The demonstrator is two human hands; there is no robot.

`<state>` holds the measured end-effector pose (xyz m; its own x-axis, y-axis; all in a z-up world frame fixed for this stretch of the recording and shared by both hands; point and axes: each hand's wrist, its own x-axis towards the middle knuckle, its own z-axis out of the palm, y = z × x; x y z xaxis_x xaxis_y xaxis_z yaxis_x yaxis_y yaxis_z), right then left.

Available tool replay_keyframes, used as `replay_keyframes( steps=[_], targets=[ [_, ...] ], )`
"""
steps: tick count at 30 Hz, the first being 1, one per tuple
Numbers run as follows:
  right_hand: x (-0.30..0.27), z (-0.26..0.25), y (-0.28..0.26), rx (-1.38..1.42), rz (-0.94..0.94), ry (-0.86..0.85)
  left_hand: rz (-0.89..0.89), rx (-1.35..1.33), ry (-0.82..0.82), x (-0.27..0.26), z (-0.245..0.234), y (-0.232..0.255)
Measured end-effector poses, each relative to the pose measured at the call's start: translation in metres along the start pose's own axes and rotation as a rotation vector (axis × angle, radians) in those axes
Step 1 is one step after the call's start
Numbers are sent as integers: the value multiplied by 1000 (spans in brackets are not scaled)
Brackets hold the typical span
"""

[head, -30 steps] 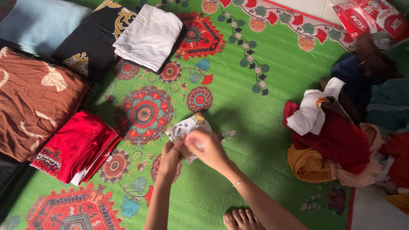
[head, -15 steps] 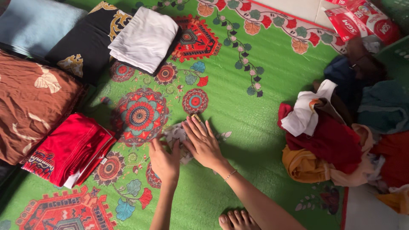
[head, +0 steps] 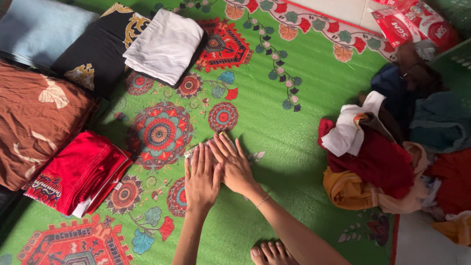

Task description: The person folds several pieces of clothing on a green patterned mat, including a red and white shirt, a red garment, and a white patterned item. Each piece is smoothed, folded, and placed into a growing stack.

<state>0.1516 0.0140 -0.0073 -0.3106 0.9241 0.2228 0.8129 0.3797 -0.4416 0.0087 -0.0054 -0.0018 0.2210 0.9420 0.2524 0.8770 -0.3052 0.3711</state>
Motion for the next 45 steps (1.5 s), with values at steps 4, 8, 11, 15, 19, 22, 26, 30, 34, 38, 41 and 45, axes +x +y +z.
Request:
replay_keyframes(
  steps=[4, 8, 11, 15, 19, 22, 26, 30, 34, 38, 41, 45],
  targets=[
    [1, -2, 1, 41, -27, 6, -28, 28, -36, -4, 11, -7],
    [5, -1, 11, 173, -15, -35, -70, 119, 25, -3, 13, -7],
    [4, 0, 22, 575, -9, 168, -283, -179, 105, -4, 6, -9],
    [4, -1, 39, 495, 316, 350, -634, -100, 155, -8, -3, -12],
    [2, -3, 55, 176, 403, 226, -636, -6, 110, -14, -1, -18],
    [-1, -4, 59, 136, 362, 165, -597, -10, 103, -15, 7, -21],
    [5, -10, 52, 282, 207, 174, -516, -121, 106, -16, 9, -26],
    [16, -14, 25, 796, 459, -32, -607, -752, 195, -17, -1, -30],
    [40, -10, -10, 1111, 455, -57, -646, -1230, 322, -17, -26, -49],
    [70, 4, -49, 1296, 388, -130, -644, -1331, 506, -29, -68, -82],
    [98, 17, -87, 1402, 226, -137, -600, -1201, 672, -39, -111, -111],
    [145, 40, -137, 1409, 142, -162, -477, -1056, 871, -47, -160, -153]
  ],
)
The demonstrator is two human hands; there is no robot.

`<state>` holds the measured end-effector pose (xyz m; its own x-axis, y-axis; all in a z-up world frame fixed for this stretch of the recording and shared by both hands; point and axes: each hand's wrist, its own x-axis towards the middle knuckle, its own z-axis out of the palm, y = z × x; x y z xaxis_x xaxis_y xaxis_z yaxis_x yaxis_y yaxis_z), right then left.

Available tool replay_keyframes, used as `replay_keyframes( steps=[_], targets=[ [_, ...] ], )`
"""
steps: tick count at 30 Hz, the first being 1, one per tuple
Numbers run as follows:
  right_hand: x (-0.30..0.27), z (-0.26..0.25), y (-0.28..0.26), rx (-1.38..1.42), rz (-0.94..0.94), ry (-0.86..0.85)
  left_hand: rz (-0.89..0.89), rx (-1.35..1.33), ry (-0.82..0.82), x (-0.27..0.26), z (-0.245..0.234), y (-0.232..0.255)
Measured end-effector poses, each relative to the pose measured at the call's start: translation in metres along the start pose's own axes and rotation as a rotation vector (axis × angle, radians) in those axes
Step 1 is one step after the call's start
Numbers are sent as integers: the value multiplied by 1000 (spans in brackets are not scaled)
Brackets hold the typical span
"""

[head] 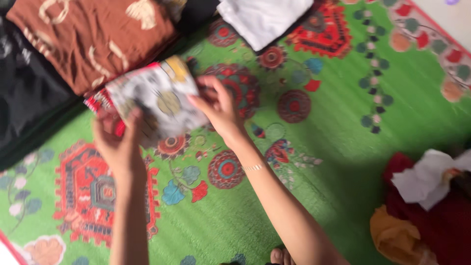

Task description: The person folds several pieces of clothing on a green patterned mat, including a red and white shirt, a red garment, and a white patterned item. Each piece is smoothed, folded, and placed into a growing stack.

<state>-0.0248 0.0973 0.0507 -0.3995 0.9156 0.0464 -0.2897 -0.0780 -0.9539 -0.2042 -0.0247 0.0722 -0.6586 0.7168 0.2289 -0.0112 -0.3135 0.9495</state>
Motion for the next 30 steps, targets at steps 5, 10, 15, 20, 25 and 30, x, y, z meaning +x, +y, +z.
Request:
replay_keyframes(
  steps=[5, 10, 15, 20, 25, 30],
  targets=[
    [59, 51, 35, 1, -76, -64, -27, 107, 146, 36, -41, -16],
    [70, 61, 92, -4, -32, -17, -190, 251, 268, 46, -66, -70],
    [69, 61, 115, -165, -112, 70, -159, 323, 331, 50, -74, -94],
    [63, 58, 94, -187, -83, 87, -16, 596, 331, 47, -57, -68],
    [40, -3, 65, -247, -88, 167, 477, 1117, 338, 27, -9, -31],
    [-3, -102, 26, -558, -306, 309, 540, 1086, -31, 9, 113, -34]
  ],
)
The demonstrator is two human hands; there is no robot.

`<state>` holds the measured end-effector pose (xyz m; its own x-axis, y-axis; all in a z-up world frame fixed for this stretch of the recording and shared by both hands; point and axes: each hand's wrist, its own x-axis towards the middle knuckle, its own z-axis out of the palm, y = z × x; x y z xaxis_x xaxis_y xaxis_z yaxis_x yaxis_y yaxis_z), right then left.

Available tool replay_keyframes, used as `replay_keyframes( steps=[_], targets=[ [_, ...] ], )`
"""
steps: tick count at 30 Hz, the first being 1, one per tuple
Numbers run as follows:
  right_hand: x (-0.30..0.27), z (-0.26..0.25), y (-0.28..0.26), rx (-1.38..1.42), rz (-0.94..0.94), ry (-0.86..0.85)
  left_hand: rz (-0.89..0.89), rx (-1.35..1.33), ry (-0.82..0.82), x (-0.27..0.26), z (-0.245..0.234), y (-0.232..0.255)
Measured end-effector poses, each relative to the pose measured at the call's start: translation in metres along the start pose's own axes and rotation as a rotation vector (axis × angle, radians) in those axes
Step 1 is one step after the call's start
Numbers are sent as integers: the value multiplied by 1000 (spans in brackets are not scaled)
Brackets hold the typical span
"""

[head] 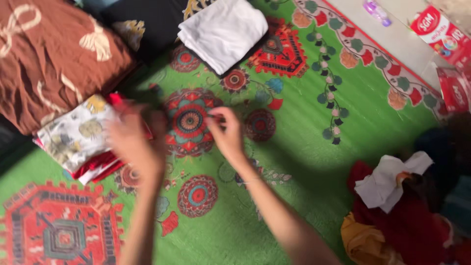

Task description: The person folds several pieces of clothing on a green patterned mat, including a red and white shirt, a red garment, and a white patterned item. Each piece is smoothed, folded, and placed into a growing stack.

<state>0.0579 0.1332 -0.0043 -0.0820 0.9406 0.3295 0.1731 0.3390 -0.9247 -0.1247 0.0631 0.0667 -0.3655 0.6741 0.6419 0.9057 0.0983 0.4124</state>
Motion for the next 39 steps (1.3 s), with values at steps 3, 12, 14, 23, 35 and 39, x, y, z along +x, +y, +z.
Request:
replay_keyframes(
  steps=[3, 12, 14, 23, 35, 39],
  targets=[
    [12, -61, 5, -43, 135, -26, -53, -233, -151, -8, 34, 51],
    [29, -139, -40, -785, -111, -163, -8, -125, -466, 0, 80, 109],
    [38, -141, -52, -920, -66, -227, 7, -76, -504, 12, 78, 115],
    [107, -176, -194, -1010, 52, -307, 79, 76, -669, 120, -24, 183],
    [231, -227, -479, -986, -68, -362, -6, 141, -672, 315, -223, 316],
    [264, -237, -550, -960, -101, -374, -21, 135, -617, 372, -273, 358]
  ],
)
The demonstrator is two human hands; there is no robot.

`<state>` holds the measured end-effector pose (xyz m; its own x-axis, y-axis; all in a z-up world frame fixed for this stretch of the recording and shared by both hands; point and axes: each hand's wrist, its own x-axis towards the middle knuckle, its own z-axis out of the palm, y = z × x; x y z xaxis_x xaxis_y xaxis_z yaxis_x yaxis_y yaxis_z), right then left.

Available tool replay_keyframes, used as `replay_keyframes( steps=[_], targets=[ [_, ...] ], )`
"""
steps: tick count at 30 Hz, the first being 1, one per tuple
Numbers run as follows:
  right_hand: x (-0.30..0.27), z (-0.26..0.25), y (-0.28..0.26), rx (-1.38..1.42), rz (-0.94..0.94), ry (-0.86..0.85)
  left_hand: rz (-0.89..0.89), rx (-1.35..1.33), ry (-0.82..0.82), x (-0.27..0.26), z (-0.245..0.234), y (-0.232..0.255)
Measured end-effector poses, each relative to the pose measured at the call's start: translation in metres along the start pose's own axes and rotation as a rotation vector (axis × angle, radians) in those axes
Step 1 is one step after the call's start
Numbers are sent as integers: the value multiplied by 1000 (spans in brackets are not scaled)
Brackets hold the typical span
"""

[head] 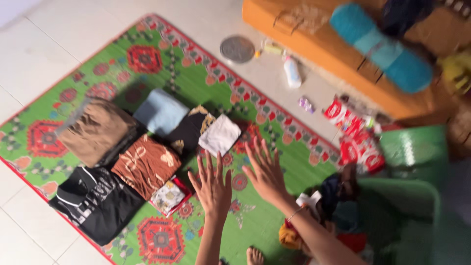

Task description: The person folds several pieces of clothing on a green patterned mat, including a red and white shirt, a red garment, and a white patterned item. Each piece is smoothed, folded, and placed into a growing stack.

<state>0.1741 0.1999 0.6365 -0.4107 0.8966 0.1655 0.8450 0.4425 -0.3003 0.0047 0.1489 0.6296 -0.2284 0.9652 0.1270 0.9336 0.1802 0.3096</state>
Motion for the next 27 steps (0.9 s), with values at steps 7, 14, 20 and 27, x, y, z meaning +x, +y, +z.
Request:
replay_keyframes(
  steps=[7, 14, 20, 27],
  targets=[
    [28, -71, -23, 18, -69, -5, -82, 10, 38, 22, -60, 24],
    [63, -80, -60, 48, -177, 23, -179, 77, 83, 37, -88, 1],
    [114, -57, -119, 101, -243, -66, -273, 91, 58, 60, -106, -48],
    [174, -18, -182, 246, -394, -92, -363, 86, 255, 77, -107, -123]
  ],
)
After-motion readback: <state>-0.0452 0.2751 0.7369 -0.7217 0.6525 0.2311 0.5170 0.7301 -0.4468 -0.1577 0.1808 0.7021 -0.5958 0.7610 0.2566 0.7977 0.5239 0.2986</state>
